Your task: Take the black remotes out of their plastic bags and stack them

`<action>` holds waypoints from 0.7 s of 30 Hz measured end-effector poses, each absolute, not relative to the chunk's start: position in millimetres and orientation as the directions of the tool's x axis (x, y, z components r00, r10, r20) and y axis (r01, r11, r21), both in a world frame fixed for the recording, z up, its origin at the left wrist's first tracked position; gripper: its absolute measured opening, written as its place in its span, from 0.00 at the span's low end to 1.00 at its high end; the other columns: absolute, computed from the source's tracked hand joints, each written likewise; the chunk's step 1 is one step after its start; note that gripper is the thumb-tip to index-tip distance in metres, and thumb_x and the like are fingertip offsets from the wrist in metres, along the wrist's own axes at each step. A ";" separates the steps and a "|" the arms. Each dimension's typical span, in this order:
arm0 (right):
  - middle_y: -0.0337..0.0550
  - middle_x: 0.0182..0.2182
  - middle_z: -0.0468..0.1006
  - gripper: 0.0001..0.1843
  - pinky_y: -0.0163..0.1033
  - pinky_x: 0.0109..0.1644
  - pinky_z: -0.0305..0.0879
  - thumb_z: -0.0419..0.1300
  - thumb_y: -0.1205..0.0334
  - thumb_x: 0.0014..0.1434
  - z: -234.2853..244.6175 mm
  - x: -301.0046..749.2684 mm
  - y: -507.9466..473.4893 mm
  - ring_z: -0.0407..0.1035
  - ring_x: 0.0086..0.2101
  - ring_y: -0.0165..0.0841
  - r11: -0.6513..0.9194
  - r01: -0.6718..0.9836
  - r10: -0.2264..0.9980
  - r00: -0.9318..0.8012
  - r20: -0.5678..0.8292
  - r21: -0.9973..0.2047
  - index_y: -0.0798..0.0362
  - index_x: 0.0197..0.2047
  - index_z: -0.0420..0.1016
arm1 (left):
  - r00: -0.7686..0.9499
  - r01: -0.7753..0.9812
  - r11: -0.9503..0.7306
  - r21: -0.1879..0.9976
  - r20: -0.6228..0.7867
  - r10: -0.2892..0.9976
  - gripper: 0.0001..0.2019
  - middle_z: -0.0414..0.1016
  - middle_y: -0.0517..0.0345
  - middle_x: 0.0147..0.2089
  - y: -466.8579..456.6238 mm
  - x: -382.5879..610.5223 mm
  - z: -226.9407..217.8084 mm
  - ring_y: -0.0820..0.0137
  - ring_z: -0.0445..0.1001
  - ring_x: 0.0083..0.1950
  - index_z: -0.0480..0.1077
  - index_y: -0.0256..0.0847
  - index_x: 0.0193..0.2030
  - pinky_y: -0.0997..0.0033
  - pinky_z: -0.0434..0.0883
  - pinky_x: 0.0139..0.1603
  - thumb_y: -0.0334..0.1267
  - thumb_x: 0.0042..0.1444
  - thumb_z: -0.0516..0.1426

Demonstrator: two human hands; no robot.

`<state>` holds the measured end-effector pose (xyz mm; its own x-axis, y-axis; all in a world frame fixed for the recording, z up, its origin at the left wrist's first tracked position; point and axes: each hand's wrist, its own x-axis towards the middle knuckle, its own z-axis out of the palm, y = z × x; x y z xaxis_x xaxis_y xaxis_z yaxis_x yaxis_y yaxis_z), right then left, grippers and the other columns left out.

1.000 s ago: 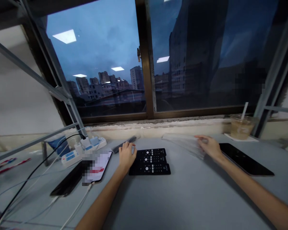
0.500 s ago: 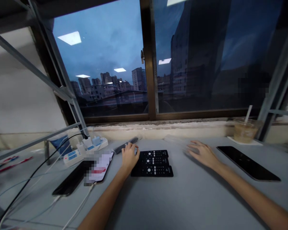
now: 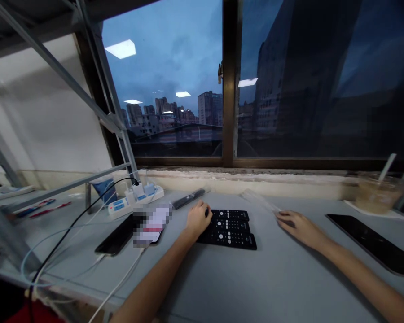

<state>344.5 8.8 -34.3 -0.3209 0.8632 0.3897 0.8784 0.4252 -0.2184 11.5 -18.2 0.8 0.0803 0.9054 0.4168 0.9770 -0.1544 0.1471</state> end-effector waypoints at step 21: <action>0.50 0.46 0.74 0.22 0.47 0.49 0.64 0.46 0.53 0.57 -44.5 348.6 14.4 0.69 0.44 0.41 0.448 0.864 0.844 -0.326 0.425 -0.228 0.52 0.45 0.75 | 0.193 0.958 -0.249 0.142 0.325 0.926 0.06 0.67 0.56 0.42 -16.7 8.0 -0.9 0.69 0.70 0.40 0.64 0.42 0.39 0.72 0.65 0.39 0.35 0.57 0.47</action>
